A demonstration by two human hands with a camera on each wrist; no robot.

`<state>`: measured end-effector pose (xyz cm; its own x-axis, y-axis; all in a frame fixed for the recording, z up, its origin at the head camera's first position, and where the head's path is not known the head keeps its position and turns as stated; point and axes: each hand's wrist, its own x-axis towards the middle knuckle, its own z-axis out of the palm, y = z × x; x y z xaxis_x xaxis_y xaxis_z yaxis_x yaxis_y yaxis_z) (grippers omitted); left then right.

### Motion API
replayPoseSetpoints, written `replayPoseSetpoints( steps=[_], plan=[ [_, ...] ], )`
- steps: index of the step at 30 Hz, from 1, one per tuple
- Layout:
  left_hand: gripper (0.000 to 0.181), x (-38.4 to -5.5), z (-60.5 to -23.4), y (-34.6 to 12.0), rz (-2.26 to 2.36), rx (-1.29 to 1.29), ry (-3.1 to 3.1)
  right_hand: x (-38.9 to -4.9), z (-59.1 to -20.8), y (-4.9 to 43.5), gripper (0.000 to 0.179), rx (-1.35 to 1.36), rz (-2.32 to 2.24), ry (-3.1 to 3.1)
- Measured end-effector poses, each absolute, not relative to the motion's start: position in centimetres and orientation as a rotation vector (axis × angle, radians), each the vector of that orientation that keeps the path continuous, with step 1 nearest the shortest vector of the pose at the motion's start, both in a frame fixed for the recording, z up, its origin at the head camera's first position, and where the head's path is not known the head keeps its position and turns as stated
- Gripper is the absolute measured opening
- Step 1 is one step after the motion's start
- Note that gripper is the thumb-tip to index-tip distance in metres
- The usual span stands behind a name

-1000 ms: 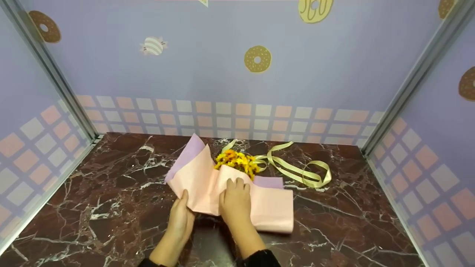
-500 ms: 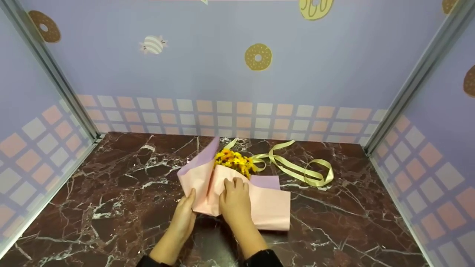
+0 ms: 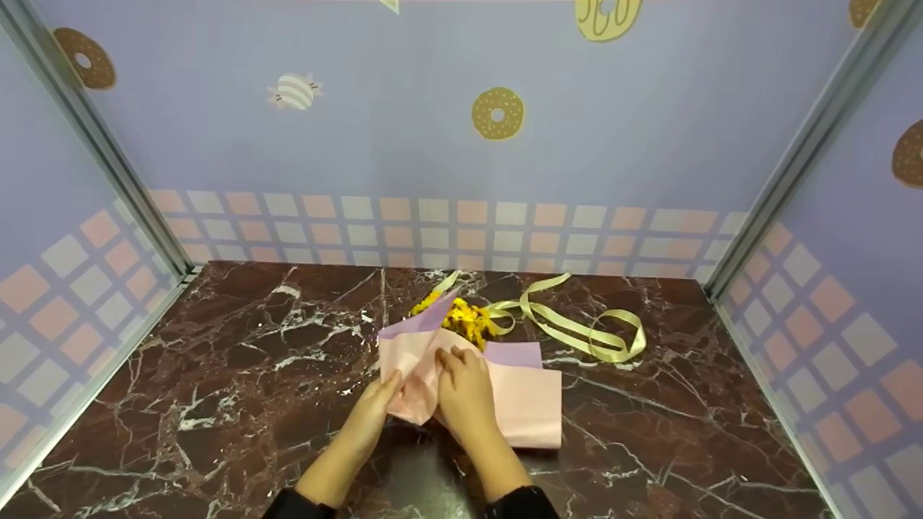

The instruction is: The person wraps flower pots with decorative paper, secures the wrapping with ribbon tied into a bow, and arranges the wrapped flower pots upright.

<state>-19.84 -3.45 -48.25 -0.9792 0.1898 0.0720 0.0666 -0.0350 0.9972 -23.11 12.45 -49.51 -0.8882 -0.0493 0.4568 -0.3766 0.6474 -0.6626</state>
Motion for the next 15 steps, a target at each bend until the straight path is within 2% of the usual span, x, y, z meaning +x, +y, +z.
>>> replayPoseSetpoints(
  steps=[4, 9, 15],
  plan=[
    [0.052, -20.1, -48.4, -3.4, 2.053, 0.373, 2.233, -23.0, -48.7, 13.4, 0.038, 0.291, 1.452, -2.472],
    [0.059, -20.3, -48.4, -3.2, 1.831, 0.435, 2.427, -23.1, -47.1, 14.2, 0.059, 0.223, 1.793, -2.449],
    [0.05, -20.1, -48.4, -2.7, 1.604, 0.586, 2.639, -23.6, -45.7, 14.9, 0.075, 0.044, 2.114, -2.463]
  ],
)
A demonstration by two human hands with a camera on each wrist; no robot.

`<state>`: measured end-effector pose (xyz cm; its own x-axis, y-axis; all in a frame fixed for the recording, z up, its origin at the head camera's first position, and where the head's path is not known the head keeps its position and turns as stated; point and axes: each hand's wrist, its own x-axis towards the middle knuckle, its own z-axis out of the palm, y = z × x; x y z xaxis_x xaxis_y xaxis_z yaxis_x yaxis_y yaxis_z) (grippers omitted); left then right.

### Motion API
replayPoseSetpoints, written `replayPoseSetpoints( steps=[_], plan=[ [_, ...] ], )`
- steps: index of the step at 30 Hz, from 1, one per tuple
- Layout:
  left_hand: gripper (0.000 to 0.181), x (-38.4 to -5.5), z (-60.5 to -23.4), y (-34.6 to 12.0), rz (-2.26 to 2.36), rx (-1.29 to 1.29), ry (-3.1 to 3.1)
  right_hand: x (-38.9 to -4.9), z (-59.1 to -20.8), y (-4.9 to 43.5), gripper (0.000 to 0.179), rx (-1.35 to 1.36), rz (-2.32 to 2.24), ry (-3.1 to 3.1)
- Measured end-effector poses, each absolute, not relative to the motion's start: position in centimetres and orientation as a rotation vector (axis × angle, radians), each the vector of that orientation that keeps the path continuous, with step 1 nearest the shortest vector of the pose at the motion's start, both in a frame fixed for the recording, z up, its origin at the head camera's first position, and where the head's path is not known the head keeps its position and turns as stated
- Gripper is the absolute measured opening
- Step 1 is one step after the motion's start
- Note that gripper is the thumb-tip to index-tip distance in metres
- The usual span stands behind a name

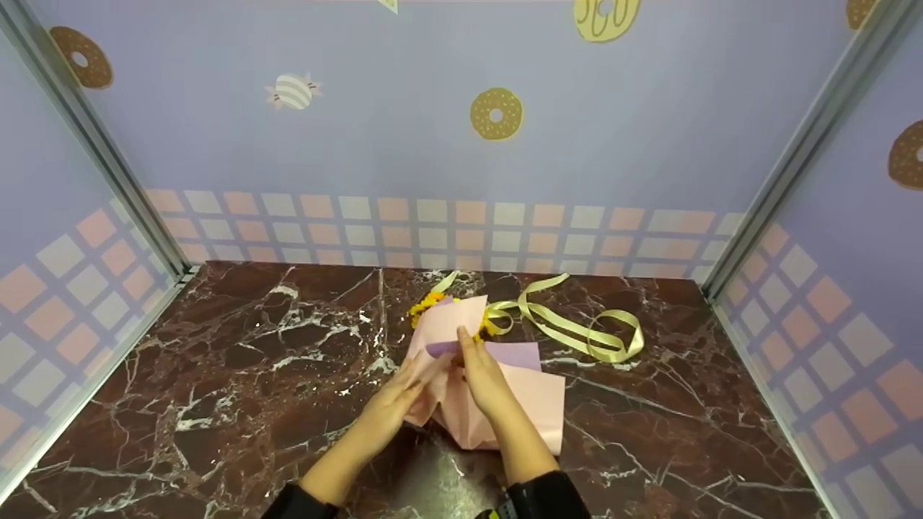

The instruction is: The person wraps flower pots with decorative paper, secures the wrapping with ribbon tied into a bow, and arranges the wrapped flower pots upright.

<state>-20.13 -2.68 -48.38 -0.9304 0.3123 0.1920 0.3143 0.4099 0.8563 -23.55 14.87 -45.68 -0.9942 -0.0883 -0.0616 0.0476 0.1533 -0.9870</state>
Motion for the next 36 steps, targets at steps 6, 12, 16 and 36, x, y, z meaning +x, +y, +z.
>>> replayPoseSetpoints(
  steps=[6, 12, 16, 36],
  plan=[
    [0.042, -20.0, -48.7, -2.1, -1.417, -0.662, -2.688, -24.1, -45.6, 15.4, 0.07, 0.011, -1.922, 2.233],
    [0.048, -20.7, -48.9, -2.5, -1.441, -0.645, -2.689, -24.3, -46.4, 15.8, 0.021, 0.137, -2.061, 2.174],
    [0.045, -21.8, -48.9, -3.5, -1.536, -0.589, -2.63, -24.2, -46.9, 16.1, 0.012, 0.227, -2.132, 2.141],
    [0.038, -24.7, -49.5, -3.5, -1.044, -0.698, -2.725, -24.2, -48.5, 17.7, 0.034, 0.162, -2.309, 1.84]
  ],
)
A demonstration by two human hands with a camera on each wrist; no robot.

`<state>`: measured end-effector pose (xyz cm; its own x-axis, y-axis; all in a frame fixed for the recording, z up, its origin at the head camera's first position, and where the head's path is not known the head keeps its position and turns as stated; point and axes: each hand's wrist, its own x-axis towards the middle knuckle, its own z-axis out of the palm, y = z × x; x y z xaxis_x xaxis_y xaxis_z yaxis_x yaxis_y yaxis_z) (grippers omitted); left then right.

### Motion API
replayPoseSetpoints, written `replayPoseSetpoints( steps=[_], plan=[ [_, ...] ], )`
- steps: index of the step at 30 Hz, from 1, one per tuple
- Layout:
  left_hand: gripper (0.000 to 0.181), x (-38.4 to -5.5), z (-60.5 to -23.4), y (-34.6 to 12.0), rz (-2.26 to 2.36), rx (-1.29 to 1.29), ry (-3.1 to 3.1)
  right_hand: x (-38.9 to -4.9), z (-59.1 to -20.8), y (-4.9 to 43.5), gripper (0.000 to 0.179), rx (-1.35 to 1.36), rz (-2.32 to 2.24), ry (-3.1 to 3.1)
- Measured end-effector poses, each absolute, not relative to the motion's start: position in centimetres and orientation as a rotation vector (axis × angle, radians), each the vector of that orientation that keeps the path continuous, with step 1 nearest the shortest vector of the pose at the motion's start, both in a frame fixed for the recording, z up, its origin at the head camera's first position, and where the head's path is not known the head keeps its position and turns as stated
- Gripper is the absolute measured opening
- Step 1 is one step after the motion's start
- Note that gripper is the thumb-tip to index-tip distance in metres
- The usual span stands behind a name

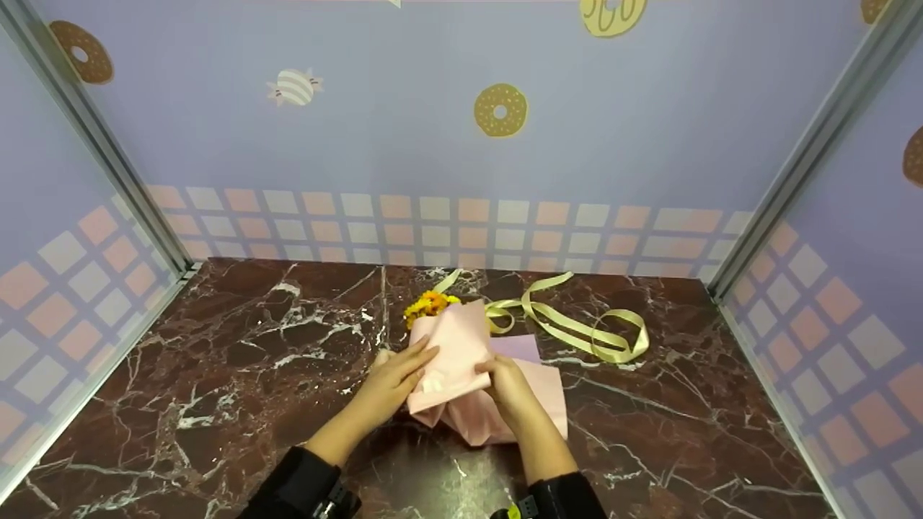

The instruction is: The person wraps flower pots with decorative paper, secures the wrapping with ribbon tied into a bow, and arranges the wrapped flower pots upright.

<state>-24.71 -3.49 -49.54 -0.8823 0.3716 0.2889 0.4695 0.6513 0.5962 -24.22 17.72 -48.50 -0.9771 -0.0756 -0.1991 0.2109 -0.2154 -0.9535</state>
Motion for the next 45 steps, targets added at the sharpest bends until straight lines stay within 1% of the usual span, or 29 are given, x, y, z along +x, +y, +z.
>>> replayPoseSetpoints(
  steps=[4, 7, 9, 14, 17, 19, 25, 27, 30, 32, 34, 39, 42, 45],
  plan=[
    [0.036, -24.7, -49.3, -3.2, -0.981, -0.687, -2.758, -23.9, -49.0, 17.6, 0.026, 0.255, -2.426, 1.727],
    [0.035, -24.6, -49.2, -3.1, -0.967, -0.672, -2.762, -23.4, -49.0, 17.5, 0.023, 0.256, -2.473, 1.683],
    [0.034, -24.6, -49.1, -3.0, -0.949, -0.677, -2.756, -22.8, -48.8, 17.4, 0.029, 0.239, -2.487, 1.686],
    [0.033, -24.8, -48.7, -2.7, -0.906, -0.714, -2.739, -20.9, -47.9, 17.0, 0.054, 0.209, -2.461, 1.815],
    [0.033, -24.9, -48.4, -2.6, -0.924, -0.715, -2.755, -19.6, -47.3, 16.1, 0.057, 0.272, -2.401, 1.982],
    [0.032, -25.0, -48.2, -2.4, -0.948, -0.705, -2.757, -18.9, -47.1, 15.4, 0.055, 0.335, -2.351, 2.093],
    [0.03, -25.2, -47.8, -2.1, -1.005, -0.646, -2.759, -17.4, -47.0, 14.0, 0.028, 0.434, -2.228, 2.398],
    [0.03, -25.3, -47.8, -2.0, -1.019, -0.611, -2.762, -17.1, -47.0, 13.9, 0.026, 0.444, -2.175, 2.476],
    [0.032, -25.3, -47.8, -1.9, -1.036, -0.579, -2.762, -16.7, -46.9, 13.9, 0.033, 0.431, -2.165, 2.485],
    [0.032, -25.3, -47.7, -1.8, -1.051, -0.564, -2.771, -16.5, -46.9, 14.1, 0.036, 0.413, -2.203, 2.443],
    [0.032, -25.3, -47.7, -1.6, -1.056, -0.556, -2.772, -16.4, -47.0, 14.1, 0.035, 0.386, -2.258, 2.385],
    [0.03, -25.4, -47.7, -1.4, -1.086, -0.498, -2.739, -16.2, -48.3, 14.3, 0.021, 0.191, -2.242, 2.391],
    [0.029, -25.3, -47.8, -1.3, -1.084, -0.466, -2.71, -16.0, -49.6, 13.9, 0.018, 0.052, -2.13, 2.507],
    [0.028, -25.2, -47.8, -1.0, -1.064, -0.432, -2.692, -16.0, -51.0, 13.3, 0.017, -0.138, -1.902, 2.733]
  ],
)
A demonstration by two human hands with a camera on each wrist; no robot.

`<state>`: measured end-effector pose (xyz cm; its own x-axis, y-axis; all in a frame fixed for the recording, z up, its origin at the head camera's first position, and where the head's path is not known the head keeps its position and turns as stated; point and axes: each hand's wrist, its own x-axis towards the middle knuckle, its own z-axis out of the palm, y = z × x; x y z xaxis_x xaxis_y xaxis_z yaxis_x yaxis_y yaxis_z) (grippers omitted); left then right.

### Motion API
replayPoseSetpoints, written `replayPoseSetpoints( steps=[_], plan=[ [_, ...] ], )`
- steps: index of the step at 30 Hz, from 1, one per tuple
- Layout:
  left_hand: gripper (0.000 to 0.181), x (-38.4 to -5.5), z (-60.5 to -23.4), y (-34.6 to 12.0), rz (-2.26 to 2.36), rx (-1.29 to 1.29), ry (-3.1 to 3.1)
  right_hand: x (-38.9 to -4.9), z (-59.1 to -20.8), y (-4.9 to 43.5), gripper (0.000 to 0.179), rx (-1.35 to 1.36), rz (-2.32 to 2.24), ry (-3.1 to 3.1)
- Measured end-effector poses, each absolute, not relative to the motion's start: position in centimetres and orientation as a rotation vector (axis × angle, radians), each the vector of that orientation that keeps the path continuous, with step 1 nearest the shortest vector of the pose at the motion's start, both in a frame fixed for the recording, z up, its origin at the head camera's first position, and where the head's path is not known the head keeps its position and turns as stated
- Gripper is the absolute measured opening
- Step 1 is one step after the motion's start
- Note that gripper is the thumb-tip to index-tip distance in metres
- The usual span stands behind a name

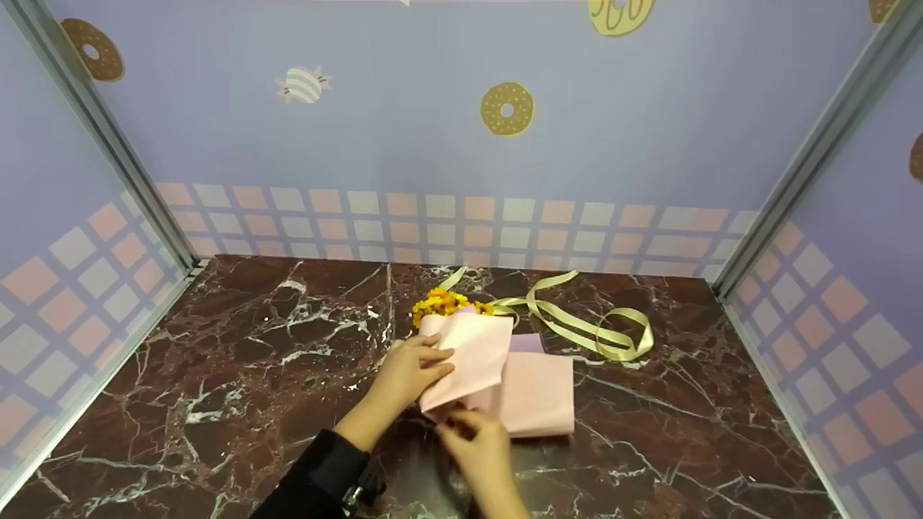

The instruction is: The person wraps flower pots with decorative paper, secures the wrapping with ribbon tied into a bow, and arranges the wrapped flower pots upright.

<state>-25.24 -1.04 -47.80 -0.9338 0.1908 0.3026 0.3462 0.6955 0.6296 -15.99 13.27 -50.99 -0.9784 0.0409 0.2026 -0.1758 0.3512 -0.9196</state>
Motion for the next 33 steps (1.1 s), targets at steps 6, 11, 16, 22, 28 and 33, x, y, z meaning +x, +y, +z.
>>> replayPoseSetpoints(
  steps=[6, 11, 16, 22, 28, 33],
  plan=[
    [0.028, -25.3, -48.0, -0.6, -1.057, -0.41, -2.633, -16.4, -52.2, 11.9, 0.007, 0.353, 1.104, -2.46],
    [0.029, -25.3, -48.0, -0.4, -1.118, -0.375, -2.605, -16.6, -51.9, 11.4, 0.012, 0.395, 1.074, -2.396],
    [0.028, -25.0, -47.9, 0.1, -1.124, -0.338, -2.601, -16.4, -51.5, 11.0, 0.013, 0.334, 1.259, -2.401],
    [0.039, -25.3, -47.8, 0.1, -1.17, -0.223, -2.62, -16.2, -50.6, 11.8, 0.008, 0.123, 1.707, -2.503],
    [0.064, -25.5, -47.7, 0.2, -1.278, -0.016, -2.683, -16.4, -50.6, 13.6, 0.013, -0.183, 1.744, -2.441],
    [0.089, -25.5, -47.6, 0.0, -1.473, 0.109, -2.661, -16.6, -51.2, 14.6, 0.04, -0.373, 2.011, -2.438]
  ],
)
